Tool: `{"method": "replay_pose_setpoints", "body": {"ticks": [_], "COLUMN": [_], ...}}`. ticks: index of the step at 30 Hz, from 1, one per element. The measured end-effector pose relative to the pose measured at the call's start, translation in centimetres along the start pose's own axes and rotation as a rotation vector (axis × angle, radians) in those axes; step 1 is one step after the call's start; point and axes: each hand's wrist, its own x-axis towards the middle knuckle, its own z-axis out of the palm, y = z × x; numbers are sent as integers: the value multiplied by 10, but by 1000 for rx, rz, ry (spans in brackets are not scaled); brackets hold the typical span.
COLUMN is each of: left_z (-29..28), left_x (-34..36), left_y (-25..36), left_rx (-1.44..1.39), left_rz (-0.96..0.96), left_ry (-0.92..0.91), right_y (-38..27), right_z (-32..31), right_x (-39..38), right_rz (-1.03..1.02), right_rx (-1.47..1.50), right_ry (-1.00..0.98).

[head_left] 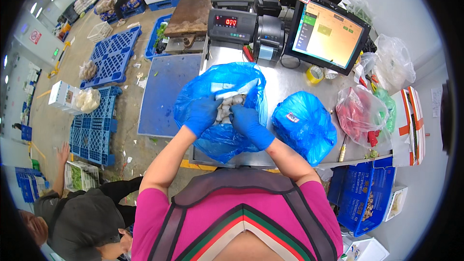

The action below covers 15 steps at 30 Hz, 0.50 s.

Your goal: The person packs mushrooms by transferring them from a blue bag into white foam trays, weighing the trays on a scale, and placing them into a clear plastic bag.

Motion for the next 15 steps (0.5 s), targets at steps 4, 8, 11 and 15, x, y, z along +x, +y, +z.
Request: {"method": "replay_pose_setpoints", "body": {"ticks": [4,8,11,15], "left_z": [-10,-20,-4,-13], "left_x": [61,91,104,109], "left_y": [-22,-40,-49,-55], "left_rx": [367,162,38,-117], "left_rz": [207,201,254,333], "left_ry": [121,-73,-169,-101], "right_y": [11,18,38,57], "right_z": [-30,-78,-76,-68], "right_x": [38,67,88,115], "right_rz": [-31,-187,-252,-342], "right_rx": [-257,-339,-452,-334], "right_ry": [144,365,407,184]}}
